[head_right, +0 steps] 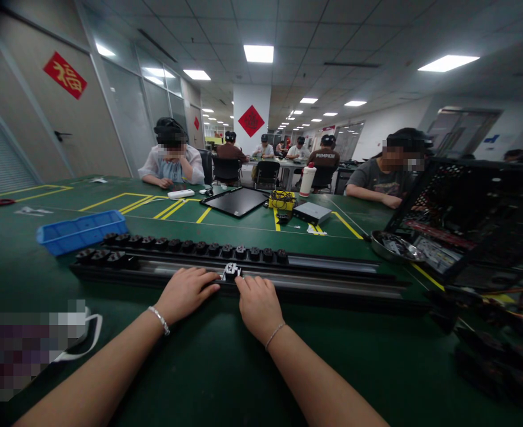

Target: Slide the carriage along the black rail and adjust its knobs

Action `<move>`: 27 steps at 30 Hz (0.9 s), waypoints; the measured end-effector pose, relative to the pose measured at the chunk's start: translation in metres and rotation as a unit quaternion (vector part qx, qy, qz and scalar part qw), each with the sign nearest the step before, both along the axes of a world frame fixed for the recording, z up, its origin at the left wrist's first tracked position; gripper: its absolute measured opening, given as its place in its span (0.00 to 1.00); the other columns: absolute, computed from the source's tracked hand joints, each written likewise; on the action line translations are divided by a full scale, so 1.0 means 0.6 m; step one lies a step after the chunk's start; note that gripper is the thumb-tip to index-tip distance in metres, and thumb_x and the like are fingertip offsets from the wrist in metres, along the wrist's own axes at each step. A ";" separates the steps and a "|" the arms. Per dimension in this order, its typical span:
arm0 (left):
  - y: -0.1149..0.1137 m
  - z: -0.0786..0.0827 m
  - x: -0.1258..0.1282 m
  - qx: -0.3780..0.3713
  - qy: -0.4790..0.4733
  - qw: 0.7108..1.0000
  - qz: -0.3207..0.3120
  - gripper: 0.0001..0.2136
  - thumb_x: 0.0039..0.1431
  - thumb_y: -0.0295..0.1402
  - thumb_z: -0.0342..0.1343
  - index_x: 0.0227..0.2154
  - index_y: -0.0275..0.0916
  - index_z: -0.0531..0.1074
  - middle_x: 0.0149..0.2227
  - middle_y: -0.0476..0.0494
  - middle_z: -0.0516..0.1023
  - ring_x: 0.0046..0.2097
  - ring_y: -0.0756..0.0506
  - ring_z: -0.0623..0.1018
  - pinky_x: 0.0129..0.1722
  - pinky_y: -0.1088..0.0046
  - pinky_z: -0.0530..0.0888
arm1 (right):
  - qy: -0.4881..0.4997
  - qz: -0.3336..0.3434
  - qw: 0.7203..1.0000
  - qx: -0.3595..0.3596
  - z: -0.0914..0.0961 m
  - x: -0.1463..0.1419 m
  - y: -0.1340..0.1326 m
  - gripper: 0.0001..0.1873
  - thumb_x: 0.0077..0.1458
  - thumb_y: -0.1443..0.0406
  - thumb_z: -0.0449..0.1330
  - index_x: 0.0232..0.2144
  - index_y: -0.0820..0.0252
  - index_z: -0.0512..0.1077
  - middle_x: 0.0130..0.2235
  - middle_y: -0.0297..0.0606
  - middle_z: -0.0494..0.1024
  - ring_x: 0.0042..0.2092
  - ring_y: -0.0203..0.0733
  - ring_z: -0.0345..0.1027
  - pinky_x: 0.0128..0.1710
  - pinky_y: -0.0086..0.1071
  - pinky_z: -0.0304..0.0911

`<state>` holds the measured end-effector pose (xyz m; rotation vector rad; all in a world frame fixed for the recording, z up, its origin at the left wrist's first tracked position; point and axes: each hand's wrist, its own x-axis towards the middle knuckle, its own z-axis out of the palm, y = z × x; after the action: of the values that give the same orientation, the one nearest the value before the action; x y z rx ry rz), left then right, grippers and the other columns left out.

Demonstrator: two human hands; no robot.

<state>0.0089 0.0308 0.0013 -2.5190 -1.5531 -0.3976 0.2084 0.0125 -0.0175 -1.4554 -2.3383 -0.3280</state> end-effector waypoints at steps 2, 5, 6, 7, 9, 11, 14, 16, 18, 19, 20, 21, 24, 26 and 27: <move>0.001 -0.001 0.000 0.001 -0.001 1.000 -0.002 0.17 0.61 0.47 0.40 0.43 0.48 0.70 0.37 0.47 0.75 0.40 0.44 0.72 0.36 0.67 0.60 | -0.001 -0.003 1.000 -0.003 0.000 0.001 0.001 0.16 0.55 0.68 0.51 0.46 0.57 0.66 0.41 0.39 0.73 0.41 0.40 0.61 0.43 0.34 0.49; 0.002 -0.003 -0.001 0.004 -0.002 1.000 -0.003 0.17 0.61 0.46 0.40 0.43 0.48 0.70 0.37 0.47 0.75 0.40 0.44 0.72 0.36 0.68 0.60 | 0.000 -0.002 1.000 -0.007 -0.001 0.001 0.002 0.15 0.55 0.69 0.50 0.46 0.58 0.66 0.41 0.39 0.73 0.41 0.40 0.61 0.43 0.34 0.49; 0.002 -0.004 -0.001 0.005 -0.003 1.000 -0.003 0.17 0.61 0.46 0.40 0.43 0.48 0.70 0.37 0.47 0.75 0.40 0.44 0.72 0.36 0.68 0.60 | 0.002 -0.002 1.000 -0.007 -0.002 0.001 0.002 0.15 0.55 0.69 0.50 0.46 0.58 0.66 0.41 0.39 0.73 0.41 0.40 0.61 0.43 0.34 0.49; 0.002 -0.005 -0.001 0.006 -0.003 1.000 -0.002 0.17 0.61 0.46 0.40 0.43 0.48 0.70 0.37 0.47 0.75 0.40 0.44 0.72 0.36 0.68 0.60 | 0.004 -0.001 1.000 -0.007 -0.002 0.001 0.003 0.15 0.55 0.69 0.50 0.46 0.58 0.66 0.41 0.39 0.73 0.41 0.40 0.61 0.43 0.34 0.49; 0.002 -0.005 -0.002 0.006 -0.003 1.000 -0.003 0.17 0.61 0.46 0.40 0.43 0.48 0.70 0.37 0.48 0.75 0.40 0.44 0.72 0.36 0.68 0.60 | 0.009 0.000 1.000 -0.006 -0.003 0.001 0.002 0.15 0.55 0.69 0.50 0.45 0.58 0.66 0.41 0.39 0.73 0.41 0.40 0.61 0.43 0.34 0.49; 0.002 -0.003 -0.002 0.007 -0.003 1.000 -0.003 0.17 0.61 0.47 0.40 0.43 0.48 0.70 0.37 0.48 0.75 0.40 0.44 0.72 0.36 0.67 0.60 | 0.012 0.001 1.000 -0.005 -0.003 0.001 0.002 0.15 0.55 0.69 0.50 0.45 0.58 0.66 0.42 0.39 0.73 0.41 0.41 0.61 0.43 0.34 0.49; 0.001 -0.002 0.000 0.006 -0.005 1.000 -0.003 0.18 0.61 0.47 0.40 0.43 0.48 0.70 0.36 0.48 0.75 0.40 0.44 0.72 0.36 0.67 0.60 | 0.014 0.002 1.000 -0.003 -0.002 0.001 0.000 0.14 0.55 0.69 0.50 0.45 0.58 0.66 0.42 0.39 0.73 0.41 0.41 0.61 0.43 0.34 0.49; 0.001 -0.001 0.000 0.004 -0.006 1.000 -0.002 0.18 0.61 0.47 0.40 0.43 0.48 0.71 0.36 0.47 0.75 0.40 0.44 0.72 0.36 0.67 0.60 | 0.016 0.003 1.000 -0.005 -0.001 0.001 0.000 0.14 0.55 0.69 0.50 0.45 0.58 0.66 0.42 0.38 0.73 0.42 0.40 0.61 0.43 0.34 0.49; 0.002 -0.002 0.000 0.002 -0.008 1.000 -0.001 0.18 0.61 0.47 0.40 0.43 0.48 0.71 0.37 0.47 0.75 0.40 0.44 0.72 0.36 0.67 0.60 | 0.018 0.004 1.000 -0.009 0.000 0.002 0.000 0.14 0.55 0.69 0.50 0.45 0.58 0.66 0.42 0.39 0.73 0.42 0.40 0.61 0.43 0.34 0.49; 0.002 -0.003 0.000 0.000 -0.010 1.000 0.000 0.18 0.61 0.47 0.40 0.43 0.48 0.71 0.37 0.47 0.75 0.40 0.44 0.72 0.37 0.67 0.60 | 0.018 0.004 1.000 -0.011 0.001 0.001 0.000 0.14 0.55 0.69 0.50 0.45 0.59 0.66 0.42 0.39 0.73 0.41 0.40 0.61 0.43 0.34 0.49; 0.002 -0.003 0.000 -0.001 -0.011 1.000 0.002 0.18 0.60 0.47 0.40 0.43 0.48 0.71 0.37 0.47 0.75 0.40 0.45 0.72 0.37 0.67 0.60 | 0.018 0.004 1.000 -0.013 0.001 0.001 0.000 0.14 0.55 0.69 0.50 0.45 0.59 0.66 0.42 0.39 0.73 0.41 0.40 0.61 0.43 0.34 0.49; 0.002 -0.004 0.000 -0.002 -0.012 1.000 0.003 0.18 0.60 0.47 0.40 0.43 0.48 0.71 0.37 0.46 0.75 0.40 0.45 0.72 0.37 0.67 0.60 | 0.018 0.002 1.000 -0.014 0.001 0.001 0.000 0.14 0.55 0.69 0.50 0.45 0.59 0.66 0.42 0.39 0.73 0.41 0.40 0.61 0.43 0.34 0.49; 0.002 -0.004 -0.001 -0.001 -0.010 1.000 0.005 0.18 0.60 0.47 0.40 0.43 0.48 0.71 0.37 0.46 0.75 0.40 0.45 0.72 0.37 0.67 0.60 | 0.017 -0.001 1.000 -0.019 0.003 0.000 0.000 0.14 0.55 0.69 0.50 0.44 0.58 0.66 0.42 0.39 0.73 0.42 0.40 0.61 0.43 0.34 0.49; 0.003 -0.003 -0.001 -0.002 -0.007 1.000 0.001 0.18 0.60 0.47 0.40 0.42 0.48 0.71 0.37 0.46 0.75 0.40 0.45 0.72 0.36 0.68 0.60 | 0.021 -0.002 1.000 -0.023 0.004 0.000 0.000 0.14 0.55 0.69 0.50 0.44 0.58 0.67 0.42 0.39 0.73 0.42 0.40 0.61 0.43 0.34 0.49; 0.002 -0.003 -0.001 -0.001 -0.007 1.000 0.000 0.18 0.60 0.47 0.40 0.42 0.47 0.71 0.36 0.46 0.75 0.40 0.45 0.72 0.36 0.68 0.60 | 0.024 -0.001 0.999 -0.026 0.005 0.000 0.000 0.14 0.55 0.69 0.50 0.44 0.58 0.67 0.42 0.39 0.73 0.42 0.41 0.61 0.43 0.34 0.49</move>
<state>0.0081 0.0323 -0.0004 -2.5238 -1.5593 -0.4152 0.2086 0.0123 -0.0144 -1.4737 -2.3235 -0.2323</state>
